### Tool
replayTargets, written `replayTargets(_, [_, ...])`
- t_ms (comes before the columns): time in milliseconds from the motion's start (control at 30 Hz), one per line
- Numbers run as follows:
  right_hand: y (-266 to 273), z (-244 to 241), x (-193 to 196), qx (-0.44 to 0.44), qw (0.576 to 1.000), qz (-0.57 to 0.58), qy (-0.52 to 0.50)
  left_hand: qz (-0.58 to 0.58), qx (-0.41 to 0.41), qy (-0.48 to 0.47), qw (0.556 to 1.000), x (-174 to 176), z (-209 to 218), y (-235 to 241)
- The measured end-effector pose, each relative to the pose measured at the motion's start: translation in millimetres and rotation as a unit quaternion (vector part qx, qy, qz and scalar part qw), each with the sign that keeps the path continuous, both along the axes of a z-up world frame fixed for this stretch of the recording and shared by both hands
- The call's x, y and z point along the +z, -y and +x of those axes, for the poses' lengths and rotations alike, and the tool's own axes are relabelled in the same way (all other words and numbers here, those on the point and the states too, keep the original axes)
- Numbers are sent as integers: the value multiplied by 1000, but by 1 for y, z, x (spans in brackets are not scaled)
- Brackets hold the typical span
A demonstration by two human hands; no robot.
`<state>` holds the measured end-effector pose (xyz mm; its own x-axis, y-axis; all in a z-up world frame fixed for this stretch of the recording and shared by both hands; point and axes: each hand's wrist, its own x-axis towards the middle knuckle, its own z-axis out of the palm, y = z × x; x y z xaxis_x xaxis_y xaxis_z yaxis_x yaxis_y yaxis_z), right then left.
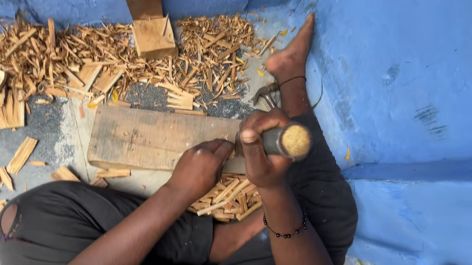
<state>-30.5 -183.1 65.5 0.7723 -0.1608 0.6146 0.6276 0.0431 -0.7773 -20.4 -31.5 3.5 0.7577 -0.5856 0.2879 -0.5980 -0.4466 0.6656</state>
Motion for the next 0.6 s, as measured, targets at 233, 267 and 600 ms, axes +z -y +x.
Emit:
replayTargets(233, [-9,20,-15,-18,999,40,-17,13,17,-48,999,-8,9,-3])
replayTargets(267, [-10,16,-19,-20,998,41,-40,1,15,-47,999,-13,8,-3])
replayTargets(600, [-11,12,-15,-12,998,-25,-54,43,28,-54,997,-18,3,-3])
